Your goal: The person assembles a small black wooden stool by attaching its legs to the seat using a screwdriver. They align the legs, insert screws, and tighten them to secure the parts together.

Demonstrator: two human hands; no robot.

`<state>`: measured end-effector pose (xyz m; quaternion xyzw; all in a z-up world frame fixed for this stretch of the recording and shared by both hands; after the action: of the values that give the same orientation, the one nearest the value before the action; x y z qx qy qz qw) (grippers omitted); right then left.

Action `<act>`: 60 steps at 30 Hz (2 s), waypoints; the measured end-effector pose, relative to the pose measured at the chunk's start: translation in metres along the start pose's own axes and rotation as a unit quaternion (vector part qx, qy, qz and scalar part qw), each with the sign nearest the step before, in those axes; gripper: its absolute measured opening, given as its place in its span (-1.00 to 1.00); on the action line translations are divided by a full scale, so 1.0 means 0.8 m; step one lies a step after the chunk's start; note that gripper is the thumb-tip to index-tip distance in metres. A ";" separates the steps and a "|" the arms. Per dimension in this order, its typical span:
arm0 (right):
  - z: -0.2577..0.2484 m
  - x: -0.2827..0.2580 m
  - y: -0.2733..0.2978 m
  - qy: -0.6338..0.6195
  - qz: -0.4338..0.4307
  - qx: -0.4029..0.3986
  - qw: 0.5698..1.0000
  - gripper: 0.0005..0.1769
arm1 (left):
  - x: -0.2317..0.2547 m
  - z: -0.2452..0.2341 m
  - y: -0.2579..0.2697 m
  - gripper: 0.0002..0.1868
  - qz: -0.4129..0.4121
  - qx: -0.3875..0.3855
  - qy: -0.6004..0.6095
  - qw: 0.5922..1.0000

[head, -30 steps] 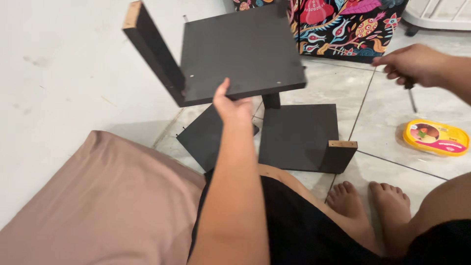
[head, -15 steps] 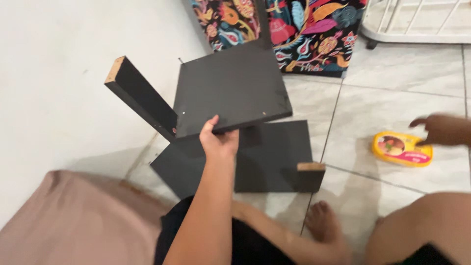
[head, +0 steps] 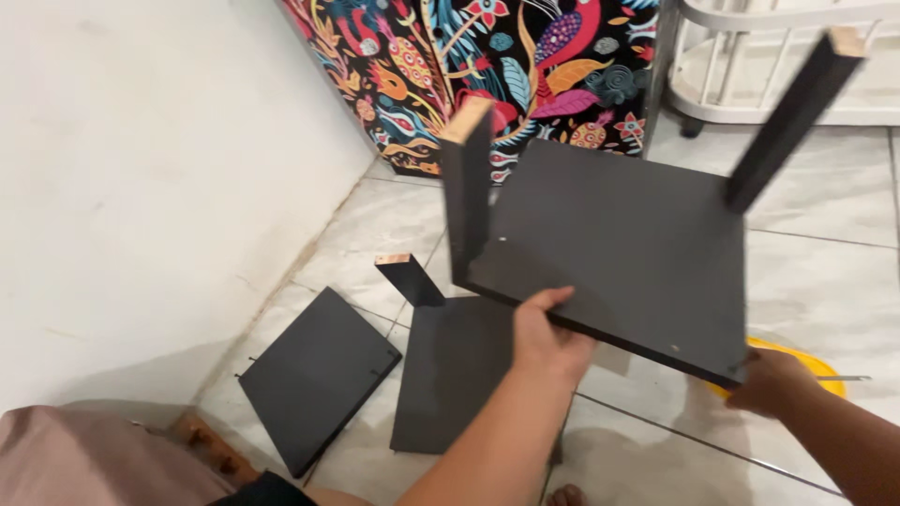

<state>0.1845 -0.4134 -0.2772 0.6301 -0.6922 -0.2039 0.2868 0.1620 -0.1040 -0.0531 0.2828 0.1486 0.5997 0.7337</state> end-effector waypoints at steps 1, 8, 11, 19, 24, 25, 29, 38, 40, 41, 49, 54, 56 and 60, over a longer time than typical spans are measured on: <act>0.009 0.023 -0.004 -0.050 0.009 0.018 0.999 -0.17 | -0.017 -0.003 -0.006 -0.61 -0.007 -0.003 0.008 1.000; 0.037 0.175 0.047 -0.432 0.145 0.072 0.887 -0.20 | -0.139 -0.050 -0.038 -0.58 -0.072 0.016 0.032 0.997; 0.041 0.184 0.077 -0.578 0.174 0.053 0.795 -0.30 | -0.172 -0.081 -0.046 -0.58 -0.082 0.074 0.025 0.994; 0.030 0.140 0.122 -0.717 0.161 -0.021 0.678 -0.46 | -0.202 -0.170 -0.064 -0.56 -0.083 0.159 0.012 0.984; 0.014 0.109 0.117 -0.710 0.161 -0.028 0.685 -0.46 | -0.189 -0.211 -0.086 -0.52 -0.071 0.157 0.008 0.985; 0.012 0.104 0.116 -0.717 0.149 -0.033 0.680 -0.48 | -0.189 -0.220 -0.089 -0.49 -0.073 0.173 0.017 0.982; 0.003 0.098 0.102 -0.711 0.130 -0.029 0.691 -0.52 | -0.199 -0.246 -0.110 -0.42 -0.086 0.150 0.035 0.984; 0.014 0.126 0.063 -0.594 0.145 0.005 0.791 -0.49 | -0.254 -0.353 -0.190 -0.24 -0.133 0.201 -0.210 0.948; 0.022 0.136 0.060 -0.545 0.129 0.075 0.825 -0.51 | -0.263 -0.372 -0.201 -0.20 -0.150 0.209 -0.235 0.937; 0.024 0.141 0.062 -0.504 0.122 0.124 0.846 -0.51 | -0.267 -0.378 -0.205 -0.19 -0.156 0.206 -0.234 0.937; -0.001 0.175 0.128 -0.565 0.172 0.160 0.791 -0.45 | -0.261 -0.342 -0.175 0.00 -0.219 0.131 -0.248 0.935; -0.086 0.125 0.182 -0.659 0.093 0.071 0.743 -0.36 | -0.208 -0.240 -0.075 0.03 -0.291 0.041 -0.352 0.889; -0.129 0.097 0.201 -0.535 0.066 0.025 0.842 -0.37 | -0.175 -0.188 -0.026 0.06 -0.298 -0.031 -0.427 0.853; -0.223 0.040 0.240 -0.243 -0.058 0.036 0.968 -0.40 | -0.065 -0.096 0.061 0.01 -0.141 -0.181 -0.738 0.634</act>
<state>0.1545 -0.4069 -0.0149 0.6104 -0.7103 -0.3424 0.0745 0.0679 -0.1297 -0.0916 0.4685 -0.5160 0.0949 0.7107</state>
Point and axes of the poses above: each hand's wrist, its own y-axis away from the middle knuckle, its own z-axis out of the palm, x = y × z, the point moved 6 cm from there along -y, towards the middle knuckle, and after that the axes turned 4 degrees about z, right-handed, at the moved point
